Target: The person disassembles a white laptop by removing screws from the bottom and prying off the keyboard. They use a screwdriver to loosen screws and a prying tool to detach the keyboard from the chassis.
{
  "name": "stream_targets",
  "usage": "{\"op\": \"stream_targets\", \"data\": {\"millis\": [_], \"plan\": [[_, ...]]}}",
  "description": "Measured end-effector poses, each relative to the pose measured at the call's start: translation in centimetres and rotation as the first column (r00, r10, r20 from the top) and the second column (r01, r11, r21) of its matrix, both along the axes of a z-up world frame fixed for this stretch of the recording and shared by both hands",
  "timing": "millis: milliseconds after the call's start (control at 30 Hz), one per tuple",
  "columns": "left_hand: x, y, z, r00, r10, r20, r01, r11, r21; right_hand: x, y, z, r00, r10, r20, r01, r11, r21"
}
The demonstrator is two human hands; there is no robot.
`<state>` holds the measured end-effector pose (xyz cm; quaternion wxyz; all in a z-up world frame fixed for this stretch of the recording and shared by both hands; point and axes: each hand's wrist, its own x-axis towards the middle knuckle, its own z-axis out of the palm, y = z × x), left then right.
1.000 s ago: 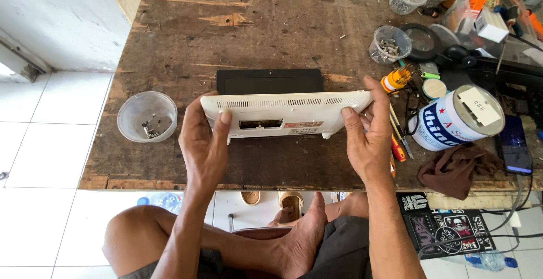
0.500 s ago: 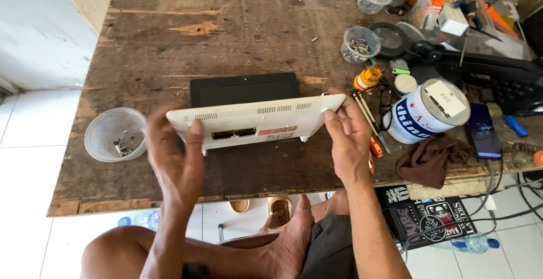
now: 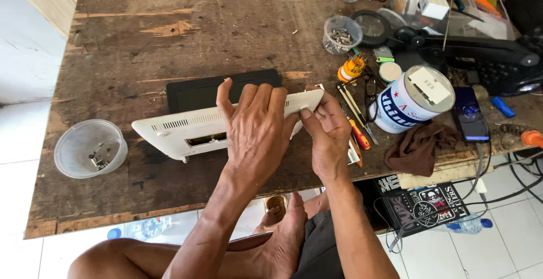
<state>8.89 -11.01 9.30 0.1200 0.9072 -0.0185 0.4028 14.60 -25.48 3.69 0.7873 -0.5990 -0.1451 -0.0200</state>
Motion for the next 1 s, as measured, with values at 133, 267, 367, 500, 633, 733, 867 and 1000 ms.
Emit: {"op": "stream_targets", "data": {"millis": [133,267,367,500,633,733,867,1000], "plan": [[0.1,0.0,-0.1,1.0,0.008,-0.003,-0.008,1.0,-0.011,0.2,0.3,0.0,0.999,-0.022,0.033,0.022,1.0,0.001],[0.1,0.0,-0.1,1.0,0.024,-0.007,-0.024,1.0,-0.003,0.3,0.2,-0.3,0.998,-0.029,0.048,0.029,0.999,0.016],[0.2,-0.2,-0.3,0.999,0.03,-0.014,-0.03,1.0,-0.008,0.2,0.0,-0.2,0.998,-0.022,0.059,0.021,1.0,0.011],[-0.1,-0.3,-0.4,0.999,0.033,-0.008,-0.033,0.999,-0.011,0.0,0.5,-0.4,0.996,-0.056,0.065,0.053,0.997,0.05],[-0.3,-0.6,-0.5,1.0,0.028,-0.006,-0.028,0.999,-0.027,-1.3,1.8,0.6,0.993,-0.118,0.022,0.115,0.989,0.095],[0.0,-0.4,-0.4,1.0,0.023,0.004,-0.023,0.999,-0.036,-1.1,1.8,0.3,0.994,-0.104,0.014,0.102,0.988,0.117],[0.2,-0.4,-0.5,0.999,0.038,-0.016,-0.039,0.999,-0.024,-0.6,1.1,-0.5,1.0,0.014,0.015,-0.016,0.984,0.179],[0.1,-0.4,-0.2,0.999,0.035,0.01,-0.035,0.999,-0.021,-0.5,1.2,-0.5,1.0,0.016,0.019,-0.02,0.973,0.231]]}}
